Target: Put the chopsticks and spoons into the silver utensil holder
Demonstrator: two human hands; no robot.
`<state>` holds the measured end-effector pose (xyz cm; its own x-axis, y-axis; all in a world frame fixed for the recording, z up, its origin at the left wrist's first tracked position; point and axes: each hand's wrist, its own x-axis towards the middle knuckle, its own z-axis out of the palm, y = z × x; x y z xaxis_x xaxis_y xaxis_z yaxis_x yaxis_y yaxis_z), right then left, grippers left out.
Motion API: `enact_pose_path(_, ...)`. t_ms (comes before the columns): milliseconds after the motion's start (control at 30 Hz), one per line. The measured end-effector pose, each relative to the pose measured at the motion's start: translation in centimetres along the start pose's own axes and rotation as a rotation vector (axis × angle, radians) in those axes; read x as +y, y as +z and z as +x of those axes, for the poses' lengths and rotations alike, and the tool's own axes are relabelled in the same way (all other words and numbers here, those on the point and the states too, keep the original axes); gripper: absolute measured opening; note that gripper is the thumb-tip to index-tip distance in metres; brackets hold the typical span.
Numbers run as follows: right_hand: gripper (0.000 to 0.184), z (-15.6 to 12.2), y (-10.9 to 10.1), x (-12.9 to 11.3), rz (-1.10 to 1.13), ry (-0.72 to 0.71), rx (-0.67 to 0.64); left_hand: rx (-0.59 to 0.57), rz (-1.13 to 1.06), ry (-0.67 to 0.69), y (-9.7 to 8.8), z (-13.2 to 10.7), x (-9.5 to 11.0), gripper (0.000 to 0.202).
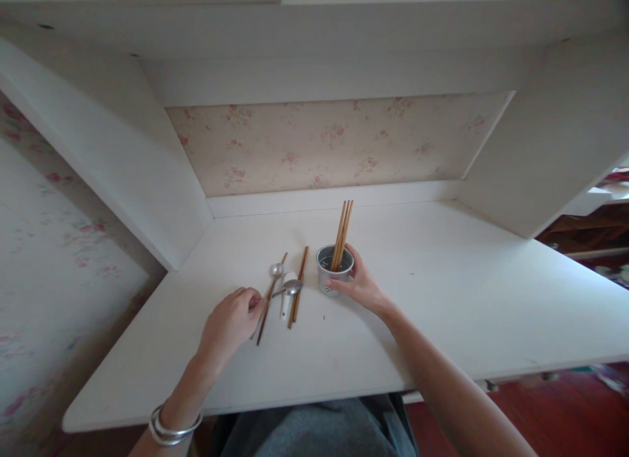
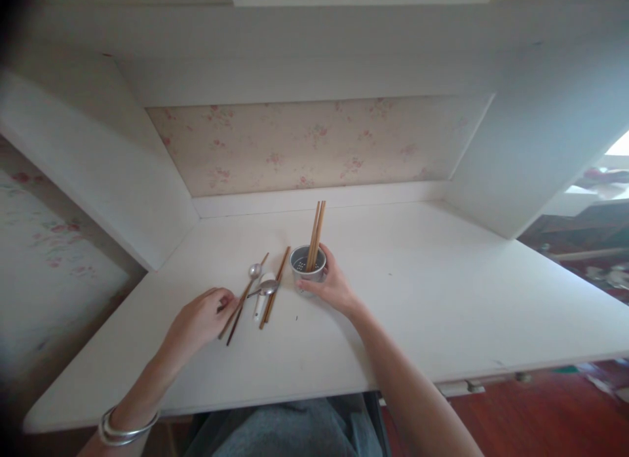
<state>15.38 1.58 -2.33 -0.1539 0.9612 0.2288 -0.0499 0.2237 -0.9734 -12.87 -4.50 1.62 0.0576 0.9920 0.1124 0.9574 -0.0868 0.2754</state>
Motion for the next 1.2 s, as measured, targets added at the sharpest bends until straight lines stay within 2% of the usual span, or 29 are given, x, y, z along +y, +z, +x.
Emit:
enact_pose_path(100,0.097,0.0,0.0,0.2,0.004,0.001,-0.004,-0.053,0.007,-0.005,0.5,2.2,-1.0,0.034)
enact_pose_path(300,0.094,-0.1,-0.3,0.4,-0.020,-0.012,-0.003,-0.284,0.051,0.017,1.4,6.5,-1.0,0.043)
enact_pose_path(400,0.092,-0.1,-0.4,0.6,-0.040,-0.041,-0.004,-0.364,0.065,0.038,1.9,7.1,-0.4,0.044)
enact_pose_path(600,0.094,-0.1,-0.3,1.0,-0.047,-0.029,-0.005,-0.396,0.128,0.006,2.1,7.2,1.3,0.046)
enact_pose_path(700,0.091,-0.1,-0.1,1.0,-0.063,-0.045,0.002,-0.329,0.109,-0.016,2.0,7.6,1.8,0.054)
enact_pose_path(800,0.087,0.0,-0.1,0.9,-0.065,-0.057,-0.004,-0.226,0.096,-0.040,1.4,8.4,2.0,0.047)
enact_pose_path(967,0.084,0.0,-0.1,0.6,-0.072,-0.062,-0.008,0.035,0.038,-0.028,-1.5,10.5,2.9,0.038)
enact_pose_path(1067,0.081,-0.1,-0.1,0.1,-0.057,-0.060,-0.019,0.198,-0.153,0.047,-4.0,11.4,5.0,0.040)
enact_pose_path(1133,0.079,-0.2,0.0,-0.1,-0.052,-0.053,-0.028,0.240,-0.339,0.125,-5.2,11.7,7.0,0.043)
enact_pose_path(1200,0.077,-0.3,0.1,-0.3,-0.048,-0.043,-0.038,0.253,-0.474,0.209,-5.6,12.1,9.1,0.044)
